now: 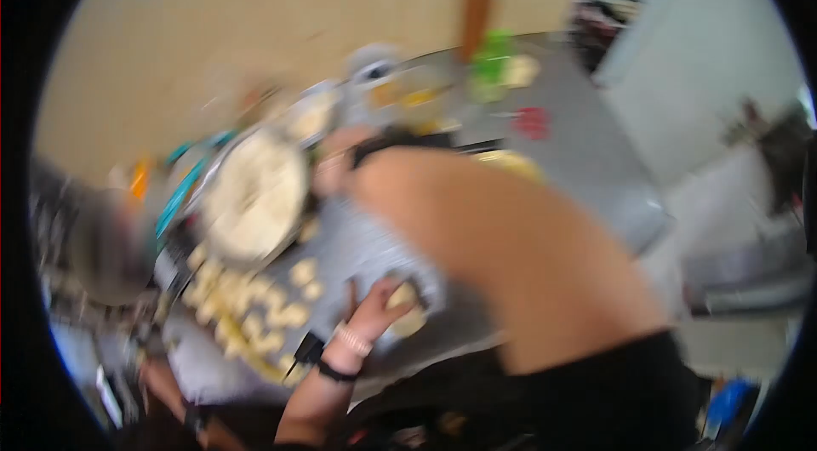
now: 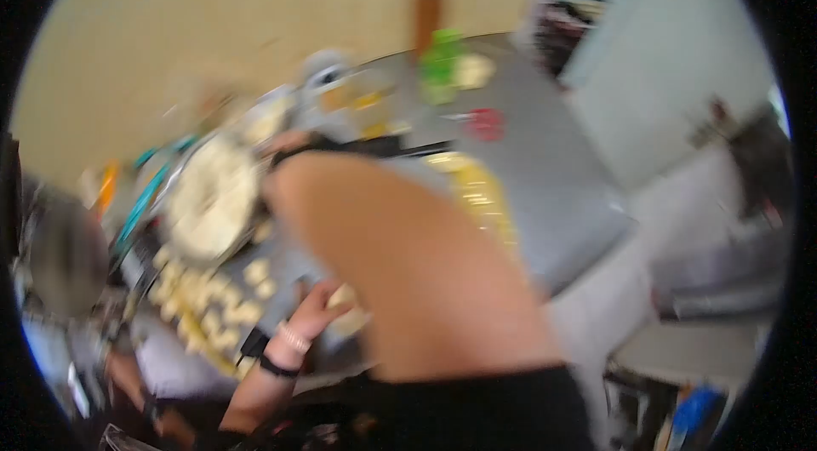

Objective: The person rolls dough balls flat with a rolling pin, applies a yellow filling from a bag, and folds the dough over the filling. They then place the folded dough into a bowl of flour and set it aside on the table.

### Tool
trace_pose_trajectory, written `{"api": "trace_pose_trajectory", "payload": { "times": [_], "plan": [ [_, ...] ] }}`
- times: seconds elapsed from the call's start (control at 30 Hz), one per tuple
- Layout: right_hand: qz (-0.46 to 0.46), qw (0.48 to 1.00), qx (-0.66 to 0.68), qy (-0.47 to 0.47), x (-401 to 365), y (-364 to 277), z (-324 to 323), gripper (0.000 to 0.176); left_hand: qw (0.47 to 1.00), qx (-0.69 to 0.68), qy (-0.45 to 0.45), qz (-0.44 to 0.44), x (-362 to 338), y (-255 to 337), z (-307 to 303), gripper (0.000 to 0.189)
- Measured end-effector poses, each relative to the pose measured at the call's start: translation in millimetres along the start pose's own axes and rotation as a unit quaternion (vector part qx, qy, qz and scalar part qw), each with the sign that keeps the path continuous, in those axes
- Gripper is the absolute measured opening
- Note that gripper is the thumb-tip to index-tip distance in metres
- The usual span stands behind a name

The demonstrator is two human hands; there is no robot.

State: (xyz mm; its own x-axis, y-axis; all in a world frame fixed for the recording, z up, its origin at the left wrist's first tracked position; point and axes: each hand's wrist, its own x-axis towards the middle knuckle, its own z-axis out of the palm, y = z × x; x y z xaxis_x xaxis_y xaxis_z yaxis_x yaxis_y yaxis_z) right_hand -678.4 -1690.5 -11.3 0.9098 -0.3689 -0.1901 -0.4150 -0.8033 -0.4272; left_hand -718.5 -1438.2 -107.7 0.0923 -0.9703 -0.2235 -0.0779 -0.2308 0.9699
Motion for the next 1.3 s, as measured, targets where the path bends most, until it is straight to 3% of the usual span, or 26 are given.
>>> {"api": "trace_pose_trajectory", "payload": {
  "times": [0.07, 0.1, 0.13, 0.17, 0.2, 0.23, 0.27, 0.3, 0.33, 0.37, 0.47, 0.5, 0.57, 0.6, 0.7, 0.73, 0.77, 0.83, 0.93, 0.97, 1.03, 1.1, 1.13, 1.23, 1.3],
  "plan": [
    [0.022, 1.0, -0.006, -0.021, -21.2, -1.1, -43.2, 0.047, 0.961, -0.219, 0.038, -0.162, -13.2, 61.5, -47.2, 0.032],
    [0.051, 0.999, 0.002, -0.014, -37.6, 3.0, -48.4, 0.048, 0.935, -0.297, 0.096, -0.167, -14.5, 75.0, -78.5, 0.029],
    [0.095, 0.995, 0.015, 0.0, -57.5, 14.0, -40.3, 0.049, 0.934, -0.293, 0.148, -0.14, -10.8, 79.7, -119.2, 0.029],
    [0.141, 0.989, 0.035, 0.014, -80.2, 31.8, -23.4, 0.05, 0.928, -0.248, 0.262, -0.095, -5.2, 97.4, -149.7, 0.029],
    [0.198, 0.978, 0.059, 0.02, -99.6, 54.7, 6.6, 0.06, 0.902, -0.22, 0.37, 0.027, 2.4, 116.0, -172.9, 0.027],
    [0.163, 0.982, 0.013, 0.096, -137.3, 78.1, 45.2, 0.051, 0.877, -0.101, 0.462, 0.081, -8.8, 118.8, -205.4, 0.023],
    [0.155, 0.981, -0.034, 0.111, -152.3, 105.8, 78.7, 0.057, 0.836, 0.074, 0.533, 0.107, -4.0, 108.6, -242.3, 0.021],
    [0.16, 0.979, -0.049, 0.113, -176.2, 126.0, 103.9, 0.058, 0.655, 0.406, 0.625, 0.122, 3.3, 85.4, -268.0, 0.025],
    [0.179, 0.978, -0.053, 0.092, -195.8, 132.3, 116.4, 0.058, 0.776, 0.411, 0.476, -0.051, 8.1, 73.3, -287.2, 0.026],
    [0.174, 0.977, -0.076, 0.097, -209.5, 136.8, 129.8, 0.06, 0.847, 0.386, 0.294, -0.217, 13.9, 61.1, -303.0, 0.028],
    [0.149, 0.977, -0.086, 0.123, -217.7, 149.9, 144.7, 0.062, 0.908, 0.215, 0.3, -0.197, 20.3, -11.9, -344.0, 0.034],
    [0.142, 0.978, -0.084, 0.131, -215.6, 149.2, 143.4, 0.062, 0.885, 0.361, 0.2, -0.216, 26.3, -46.3, -368.4, 0.039],
    [0.142, 0.978, -0.08, 0.129, -223.3, 144.4, 144.8, 0.062, 0.763, 0.605, -0.026, -0.224, 42.5, -105.2, -406.3, 0.05],
    [0.144, 0.978, -0.08, 0.126, -222.4, 143.7, 142.2, 0.062, 0.83, 0.389, 0.134, -0.377, 47.2, -30.1, -354.0, 0.039],
    [0.144, 0.979, -0.077, 0.12, -221.1, 146.3, 140.1, 0.063, 0.888, 0.235, 0.049, -0.391, 59.4, -23.7, -340.6, 0.037],
    [0.146, 0.979, -0.074, 0.119, -222.0, 146.6, 141.9, 0.063, 0.913, 0.216, 0.059, -0.34, 57.9, 8.7, -332.7, 0.032],
    [0.144, 0.979, -0.074, 0.122, -222.2, 147.3, 143.0, 0.063, 0.941, 0.2, 0.043, -0.268, 56.3, -10.8, -358.4, 0.03],
    [0.142, 0.979, -0.074, 0.128, -221.8, 147.9, 143.7, 0.063, 0.908, 0.317, 0.036, -0.272, 49.4, 11.4, -356.1, 0.029],
    [0.143, 0.978, -0.08, 0.128, -222.6, 146.6, 142.8, 0.063, 0.901, 0.184, -0.064, -0.387, 50.6, 49.1, -325.6, 0.028],
    [0.144, 0.979, -0.081, 0.123, -225.1, 145.3, 143.3, 0.063, 0.909, 0.032, -0.028, -0.414, 50.8, -18.6, -369.3, 0.026],
    [0.148, 0.977, -0.087, 0.131, -221.0, 147.2, 143.0, 0.063, 0.925, 0.164, 0.121, -0.32, 51.2, -22.5, -338.1, 0.028],
    [0.145, 0.977, -0.089, 0.131, -222.1, 148.3, 142.7, 0.062, 0.906, 0.276, 0.034, -0.318, 54.0, -21.7, -320.3, 0.031],
    [0.143, 0.977, -0.088, 0.131, -222.3, 147.7, 143.5, 0.062, 0.909, 0.28, 0.049, -0.305, 52.2, -18.4, -310.2, 0.033],
    [0.152, 0.977, -0.082, 0.125, -221.7, 146.6, 142.1, 0.062, 0.917, 0.277, -0.025, -0.285, 52.4, 22.0, -313.3, 0.038],
    [0.148, 0.978, -0.08, 0.126, -222.4, 145.8, 140.9, 0.062, 0.97, 0.109, 0.034, -0.215, 56.7, 46.1, -314.9, 0.046]
  ]
}}
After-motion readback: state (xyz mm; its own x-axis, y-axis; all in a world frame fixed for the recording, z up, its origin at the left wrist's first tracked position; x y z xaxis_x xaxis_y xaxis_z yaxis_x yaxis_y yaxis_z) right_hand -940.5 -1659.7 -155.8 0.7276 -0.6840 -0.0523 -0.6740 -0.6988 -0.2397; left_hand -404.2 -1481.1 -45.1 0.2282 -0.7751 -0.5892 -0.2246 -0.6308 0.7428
